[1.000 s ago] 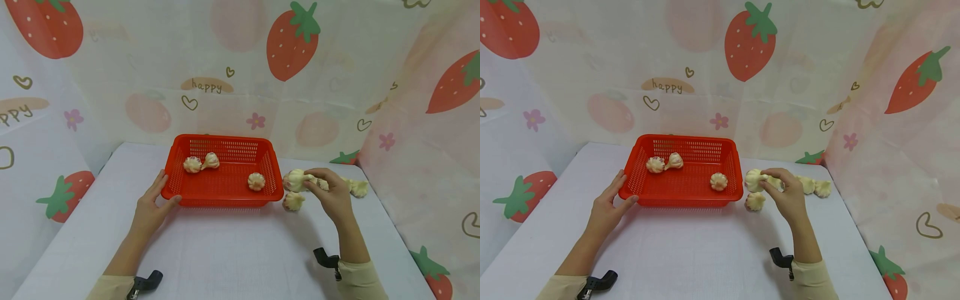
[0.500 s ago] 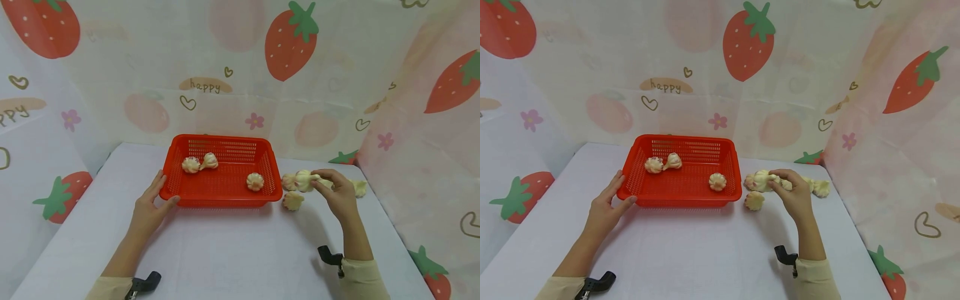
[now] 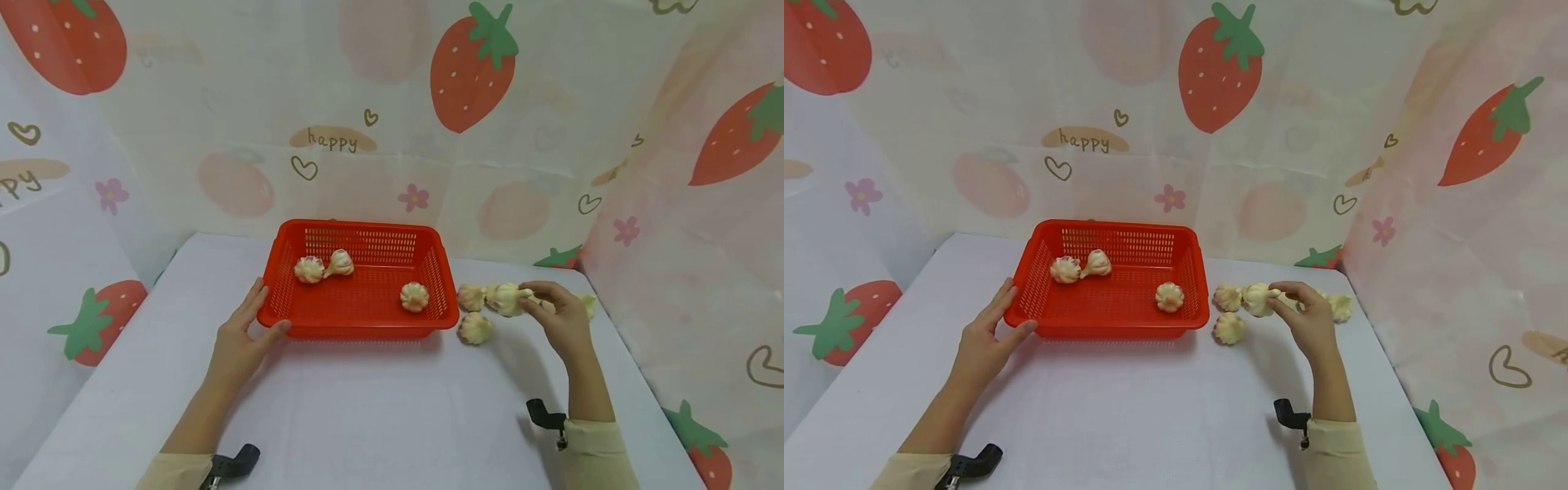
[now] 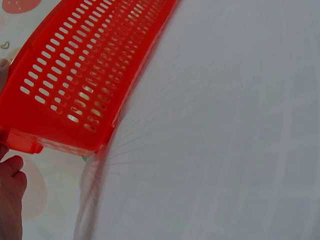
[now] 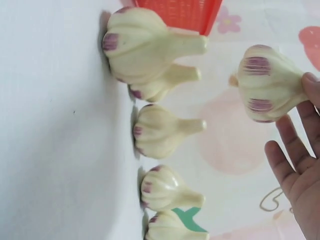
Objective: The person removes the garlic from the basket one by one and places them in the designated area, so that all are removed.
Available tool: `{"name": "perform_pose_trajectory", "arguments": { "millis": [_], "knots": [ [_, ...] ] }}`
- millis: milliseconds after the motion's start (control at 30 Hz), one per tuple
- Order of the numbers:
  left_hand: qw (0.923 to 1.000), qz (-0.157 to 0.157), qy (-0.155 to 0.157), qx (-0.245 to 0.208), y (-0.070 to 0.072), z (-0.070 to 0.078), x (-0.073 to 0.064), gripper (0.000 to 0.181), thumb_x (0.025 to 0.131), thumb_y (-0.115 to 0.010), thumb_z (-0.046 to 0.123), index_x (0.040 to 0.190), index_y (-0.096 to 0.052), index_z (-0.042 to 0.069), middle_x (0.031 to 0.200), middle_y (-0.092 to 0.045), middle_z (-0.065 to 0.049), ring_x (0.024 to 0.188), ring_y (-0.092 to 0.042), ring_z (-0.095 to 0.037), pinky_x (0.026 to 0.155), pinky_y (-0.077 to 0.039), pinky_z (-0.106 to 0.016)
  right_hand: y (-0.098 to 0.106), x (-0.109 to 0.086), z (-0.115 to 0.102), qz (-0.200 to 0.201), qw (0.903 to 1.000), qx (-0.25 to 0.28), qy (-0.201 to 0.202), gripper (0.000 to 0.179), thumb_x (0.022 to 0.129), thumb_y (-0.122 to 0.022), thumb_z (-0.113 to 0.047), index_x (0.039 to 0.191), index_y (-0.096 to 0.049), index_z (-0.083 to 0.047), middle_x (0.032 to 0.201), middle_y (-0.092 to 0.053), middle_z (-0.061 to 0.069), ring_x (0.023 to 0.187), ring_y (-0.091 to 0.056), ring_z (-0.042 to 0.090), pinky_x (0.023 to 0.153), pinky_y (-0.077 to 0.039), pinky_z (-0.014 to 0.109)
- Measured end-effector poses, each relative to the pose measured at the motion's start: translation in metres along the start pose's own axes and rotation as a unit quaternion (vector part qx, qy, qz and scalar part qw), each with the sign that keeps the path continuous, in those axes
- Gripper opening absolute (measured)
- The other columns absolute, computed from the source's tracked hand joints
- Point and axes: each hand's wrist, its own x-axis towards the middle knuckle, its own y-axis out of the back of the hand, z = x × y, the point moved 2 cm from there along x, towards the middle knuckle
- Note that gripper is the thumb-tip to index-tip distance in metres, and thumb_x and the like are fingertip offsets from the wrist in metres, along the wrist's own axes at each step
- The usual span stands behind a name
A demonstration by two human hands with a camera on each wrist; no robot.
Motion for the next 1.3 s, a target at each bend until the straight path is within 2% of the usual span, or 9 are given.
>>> {"name": "perform_pose_trajectory", "arguments": {
  "millis": [67, 233, 533, 700, 867, 1033, 1300],
  "knots": [
    [1.0000, 0.000, -0.001, 0.000, 0.000, 0.000, 0.000, 0.081, 0.091, -0.079, 0.039, 0.159, -0.038, 0.024, 0.166, -0.032, 0.007, 0.153, -0.033, -0.021, 0.106, -0.027, -0.004, 0.002, 0.000, 0.006, 0.000, 1.0000, -0.003, -0.001, 0.031, 0.093, -0.078, -0.019, 0.120, -0.072, -0.005, 0.124, -0.071, 0.012, 0.111, -0.060, 0.000, 0.096, -0.047, 0.016],
    [1.0000, -0.002, -0.002, -0.001, -0.001, 0.000, 0.000, 0.081, 0.091, -0.079, 0.038, 0.159, -0.039, 0.022, 0.167, -0.032, 0.006, 0.153, -0.033, -0.021, 0.106, -0.026, -0.004, 0.006, -0.001, 0.015, -0.004, 0.9999, -0.008, -0.007, 0.032, 0.092, -0.079, -0.021, 0.119, -0.072, -0.005, 0.123, -0.072, 0.012, 0.109, -0.061, -0.001, 0.094, -0.046, 0.011],
    [0.9999, 0.004, -0.007, -0.008, -0.001, 0.001, 0.000, 0.081, 0.090, -0.080, 0.036, 0.159, -0.040, 0.020, 0.166, -0.033, 0.005, 0.153, -0.033, -0.021, 0.105, -0.025, -0.001, 0.008, -0.003, 0.035, -0.042, 0.9971, -0.007, -0.063, 0.037, 0.095, -0.076, -0.025, 0.125, -0.070, -0.005, 0.133, -0.065, 0.012, 0.111, -0.056, 0.002, 0.090, -0.049, 0.009],
    [0.9999, 0.005, -0.006, -0.008, -0.001, 0.000, 0.000, 0.081, 0.090, -0.080, 0.037, 0.159, -0.040, 0.021, 0.166, -0.033, 0.006, 0.153, -0.034, -0.021, 0.105, -0.025, -0.001, 0.007, -0.004, 0.043, -0.050, 0.9978, -0.005, -0.044, 0.032, 0.094, -0.077, -0.020, 0.122, -0.071, -0.005, 0.130, -0.067, 0.012, 0.112, -0.059, 0.003, 0.093, -0.047, 0.009],
    [0.9999, 0.006, -0.008, -0.008, 0.000, 0.000, 0.000, 0.081, 0.090, -0.080, 0.036, 0.158, -0.040, 0.020, 0.166, -0.034, 0.005, 0.153, -0.034, -0.022, 0.104, -0.026, -0.001, 0.004, -0.003, 0.048, -0.063, 0.9979, 0.007, -0.012, 0.027, 0.092, -0.078, -0.014, 0.118, -0.073, -0.005, 0.122, -0.070, 0.012, 0.110, -0.061, 0.001, 0.097, -0.048, 0.018],
    [0.9999, 0.006, -0.006, -0.007, 0.000, -0.001, 0.000, 0.081, 0.090, -0.080, 0.036, 0.158, -0.040, 0.020, 0.166, -0.034, 0.005, 0.153, -0.034, -0.022, 0.104, -0.026, -0.001, 0.001, -0.003, 0.055, -0.079, 0.9968, -0.005, -0.016, 0.028, 0.092, -0.078, -0.017, 0.118, -0.074, -0.008, 0.121, -0.072, 0.011, 0.107, -0.061, -0.005, 0.095, -0.049, 0.021],
    [1.0000, 0.005, -0.005, -0.006, 0.000, 0.000, 0.001, 0.081, 0.090, -0.079, 0.037, 0.159, -0.040, 0.021, 0.166, -0.033, 0.006, 0.153, -0.033, -0.022, 0.104, -0.026, -0.001, -0.002, -0.001, 0.065, -0.092, 0.9952, -0.024, -0.026, 0.026, 0.093, -0.077, -0.017, 0.118, -0.073, -0.008, 0.123, -0.071, 0.012, 0.110, -0.058, -0.003, 0.098, -0.048, 0.024]
  ]
}}
